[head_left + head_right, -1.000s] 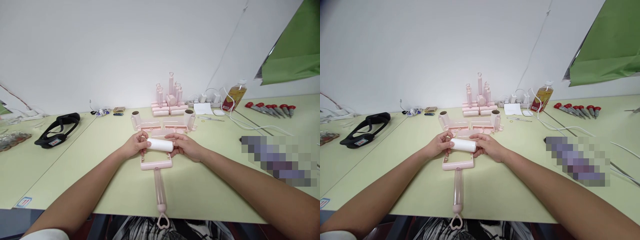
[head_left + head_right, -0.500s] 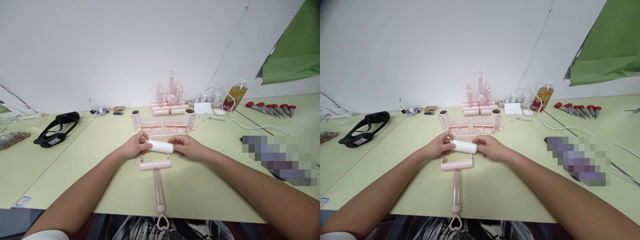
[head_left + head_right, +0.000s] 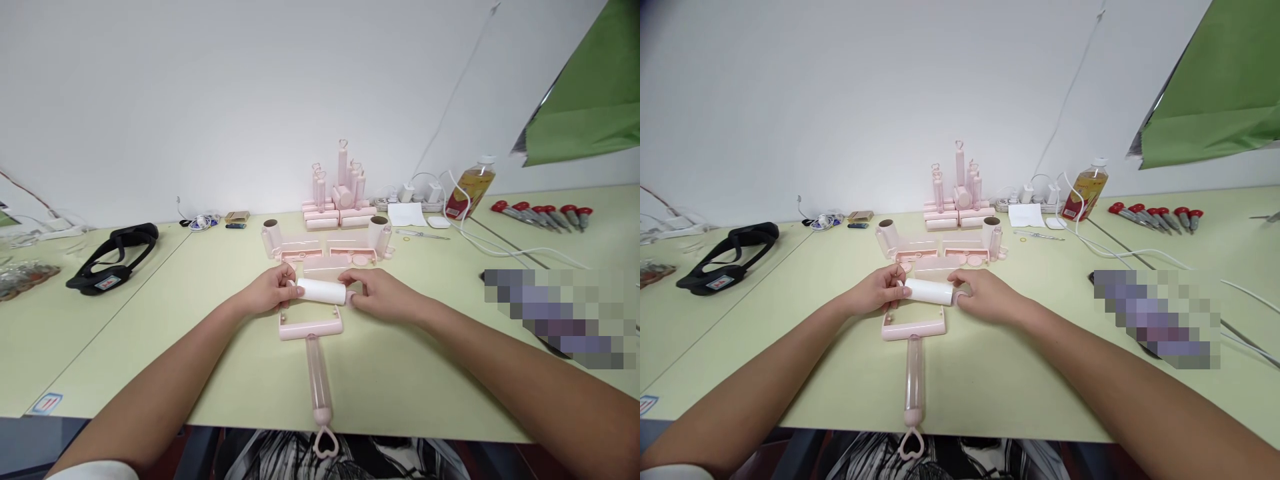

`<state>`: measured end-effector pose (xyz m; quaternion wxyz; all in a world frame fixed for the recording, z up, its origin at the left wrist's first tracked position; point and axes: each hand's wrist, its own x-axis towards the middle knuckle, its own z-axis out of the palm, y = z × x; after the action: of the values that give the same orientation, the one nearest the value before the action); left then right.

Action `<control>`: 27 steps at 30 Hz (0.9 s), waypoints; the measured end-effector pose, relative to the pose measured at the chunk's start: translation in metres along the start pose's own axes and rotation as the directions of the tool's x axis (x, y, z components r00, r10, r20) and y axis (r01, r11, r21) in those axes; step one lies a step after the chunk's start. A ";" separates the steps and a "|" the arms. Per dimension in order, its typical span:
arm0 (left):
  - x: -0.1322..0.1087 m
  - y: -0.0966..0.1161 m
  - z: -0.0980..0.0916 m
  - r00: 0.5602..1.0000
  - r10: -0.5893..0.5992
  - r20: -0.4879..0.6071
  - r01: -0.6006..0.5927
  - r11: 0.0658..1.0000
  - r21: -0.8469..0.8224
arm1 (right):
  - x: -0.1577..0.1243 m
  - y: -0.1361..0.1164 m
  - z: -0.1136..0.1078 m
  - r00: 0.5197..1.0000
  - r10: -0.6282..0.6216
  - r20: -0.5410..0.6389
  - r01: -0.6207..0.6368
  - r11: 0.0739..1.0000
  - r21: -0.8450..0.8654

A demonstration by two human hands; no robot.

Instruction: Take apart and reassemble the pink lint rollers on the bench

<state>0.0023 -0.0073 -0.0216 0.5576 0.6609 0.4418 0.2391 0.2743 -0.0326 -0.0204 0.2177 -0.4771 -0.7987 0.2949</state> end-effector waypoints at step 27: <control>0.001 -0.005 -0.002 0.999 0.036 0.025 -0.041 0.972 0.232 | 0.006 -0.002 -0.035 0.680 0.129 -0.722 -0.037 0.989 0.143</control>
<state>-0.0009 -0.0056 -0.0254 0.4763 0.7324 0.4480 0.1900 0.2921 -0.0185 0.0073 0.5311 -0.5772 -0.6051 0.1365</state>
